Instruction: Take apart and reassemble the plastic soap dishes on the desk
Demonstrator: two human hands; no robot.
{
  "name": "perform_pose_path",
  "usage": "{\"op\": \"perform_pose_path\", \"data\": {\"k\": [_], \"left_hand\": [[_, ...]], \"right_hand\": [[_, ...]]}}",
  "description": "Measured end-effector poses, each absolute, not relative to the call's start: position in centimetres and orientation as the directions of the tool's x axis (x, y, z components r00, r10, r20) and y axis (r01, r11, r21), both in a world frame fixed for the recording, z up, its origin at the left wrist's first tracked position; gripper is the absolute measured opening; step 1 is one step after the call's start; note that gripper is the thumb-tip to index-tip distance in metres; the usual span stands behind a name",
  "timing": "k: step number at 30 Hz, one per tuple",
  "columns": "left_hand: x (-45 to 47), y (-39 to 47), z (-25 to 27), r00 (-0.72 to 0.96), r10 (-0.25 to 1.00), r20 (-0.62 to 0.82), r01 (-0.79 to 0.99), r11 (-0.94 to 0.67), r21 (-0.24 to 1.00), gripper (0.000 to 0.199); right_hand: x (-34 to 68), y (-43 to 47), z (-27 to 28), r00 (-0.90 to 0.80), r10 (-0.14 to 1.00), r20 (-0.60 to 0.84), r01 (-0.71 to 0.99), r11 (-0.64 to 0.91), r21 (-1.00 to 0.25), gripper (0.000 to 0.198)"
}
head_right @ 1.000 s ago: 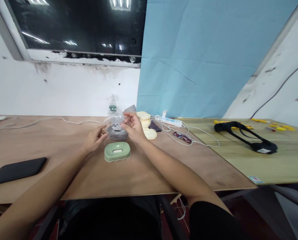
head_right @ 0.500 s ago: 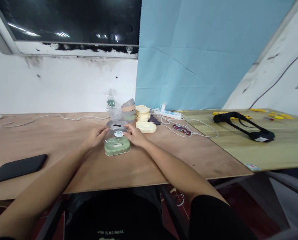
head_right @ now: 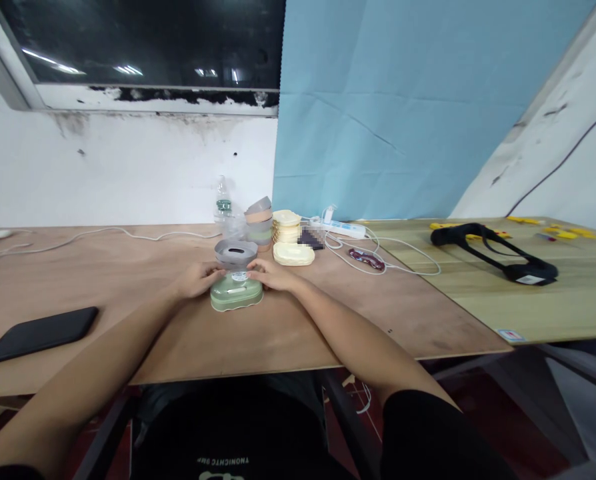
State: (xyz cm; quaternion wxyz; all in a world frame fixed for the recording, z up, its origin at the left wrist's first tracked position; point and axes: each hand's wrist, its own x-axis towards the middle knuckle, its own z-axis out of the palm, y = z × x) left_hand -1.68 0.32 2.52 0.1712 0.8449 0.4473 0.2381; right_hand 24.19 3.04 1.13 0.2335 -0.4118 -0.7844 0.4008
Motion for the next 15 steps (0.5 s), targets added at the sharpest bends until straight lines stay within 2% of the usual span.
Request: {"op": "perform_pose_path", "data": {"k": [5, 15], "left_hand": [[-1.81, 0.41, 2.46, 0.477, 0.842, 0.253, 0.694, -0.537, 0.479, 0.045], [-1.72, 0.19, 2.69, 0.462, 0.854, 0.239, 0.712, -0.517, 0.475, 0.052]], "right_hand": [[24.34, 3.18, 1.29, -0.573, 0.82, 0.002, 0.431, 0.303, -0.85, 0.057], [24.56, 3.4, 1.04, -0.591, 0.806, -0.006, 0.424, 0.305, -0.853, 0.058]]}}
